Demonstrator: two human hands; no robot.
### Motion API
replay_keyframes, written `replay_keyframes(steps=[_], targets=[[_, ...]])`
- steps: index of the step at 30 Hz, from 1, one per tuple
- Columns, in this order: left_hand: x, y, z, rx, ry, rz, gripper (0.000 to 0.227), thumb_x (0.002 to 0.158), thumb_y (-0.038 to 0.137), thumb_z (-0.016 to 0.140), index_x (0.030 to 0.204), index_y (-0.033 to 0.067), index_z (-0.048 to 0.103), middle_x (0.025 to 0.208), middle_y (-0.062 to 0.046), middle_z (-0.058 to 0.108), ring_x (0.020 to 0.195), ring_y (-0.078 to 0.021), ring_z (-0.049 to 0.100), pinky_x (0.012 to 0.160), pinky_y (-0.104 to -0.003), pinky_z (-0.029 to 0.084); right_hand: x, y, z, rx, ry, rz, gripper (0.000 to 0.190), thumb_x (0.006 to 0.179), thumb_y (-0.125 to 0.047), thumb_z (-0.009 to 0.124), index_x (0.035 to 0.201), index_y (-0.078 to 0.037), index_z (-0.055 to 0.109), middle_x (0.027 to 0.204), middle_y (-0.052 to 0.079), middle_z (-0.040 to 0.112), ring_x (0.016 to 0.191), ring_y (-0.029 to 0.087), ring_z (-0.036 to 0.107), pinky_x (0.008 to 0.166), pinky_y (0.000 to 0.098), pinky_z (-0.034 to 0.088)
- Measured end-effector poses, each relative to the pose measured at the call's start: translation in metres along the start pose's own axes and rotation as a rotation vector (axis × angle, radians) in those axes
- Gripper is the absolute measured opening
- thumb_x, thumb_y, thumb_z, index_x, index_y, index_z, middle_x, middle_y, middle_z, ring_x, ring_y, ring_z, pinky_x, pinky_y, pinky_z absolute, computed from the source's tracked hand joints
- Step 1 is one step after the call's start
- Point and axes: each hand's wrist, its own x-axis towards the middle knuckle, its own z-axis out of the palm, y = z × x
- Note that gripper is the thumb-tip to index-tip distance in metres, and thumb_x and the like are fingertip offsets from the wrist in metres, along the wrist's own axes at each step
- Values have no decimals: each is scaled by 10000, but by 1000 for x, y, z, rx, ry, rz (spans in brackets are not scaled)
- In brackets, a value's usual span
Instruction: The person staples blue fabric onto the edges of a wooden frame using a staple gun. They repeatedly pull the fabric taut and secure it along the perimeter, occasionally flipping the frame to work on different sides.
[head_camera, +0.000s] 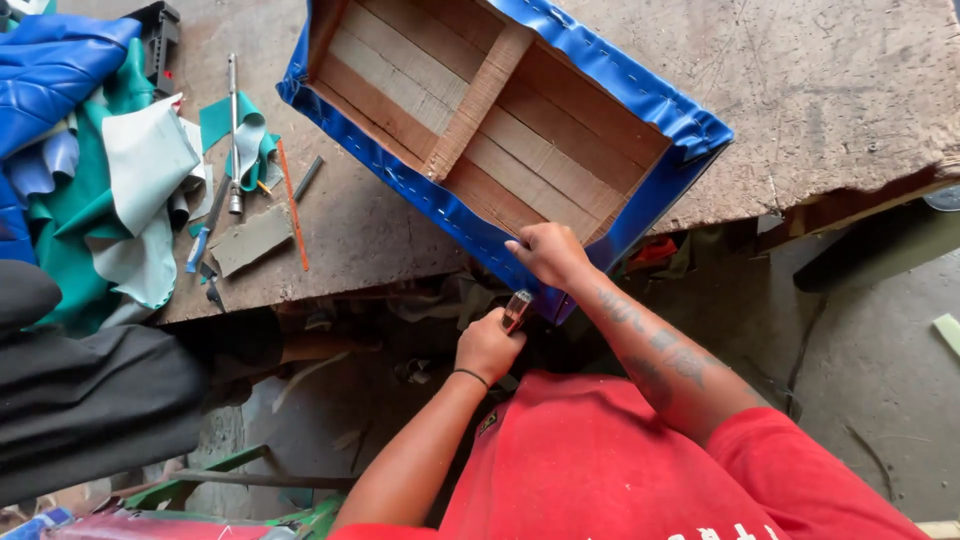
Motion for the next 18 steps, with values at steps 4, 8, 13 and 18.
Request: replay_keyframes(steps=[4, 8, 13, 18], targets=[[-6, -7, -1, 22, -19, -8, 285, 802, 383, 605, 1011, 206, 685, 934, -140, 741, 1062, -355, 711, 919, -457, 551, -7, 1, 13, 32, -10, 23, 377, 921, -517, 621, 799, -165, 674, 808, 132, 699, 891, 380, 711, 781, 479, 592], [-27, -7, -21, -96, -140, 74, 367, 808, 295, 617, 1149, 173, 672, 1084, -222, 721, 1181, -414, 647, 966, -491, 525, -5, 0, -2, 58, 51, -47, 393, 917, -497, 643, 743, -145, 630, 748, 159, 649, 829, 398, 685, 726, 486, 559], [-15, 6, 10, 28, -46, 74, 299, 818, 334, 595, 1084, 238, 695, 965, -136, 752, 1065, -358, 714, 938, -432, 555, -7, -1, -2, 53, 81, -77, 402, 909, -479, 653, 715, -130, 613, 688, 164, 627, 780, 412, 675, 693, 503, 543], [-8, -3, 23, 2, -69, 84, 298, 822, 304, 560, 1057, 157, 667, 934, -176, 729, 1034, -401, 706, 913, -475, 552, -10, 6, 10, 63, 65, -68, 411, 912, -491, 652, 714, -134, 606, 678, 155, 609, 749, 395, 665, 686, 466, 544]])
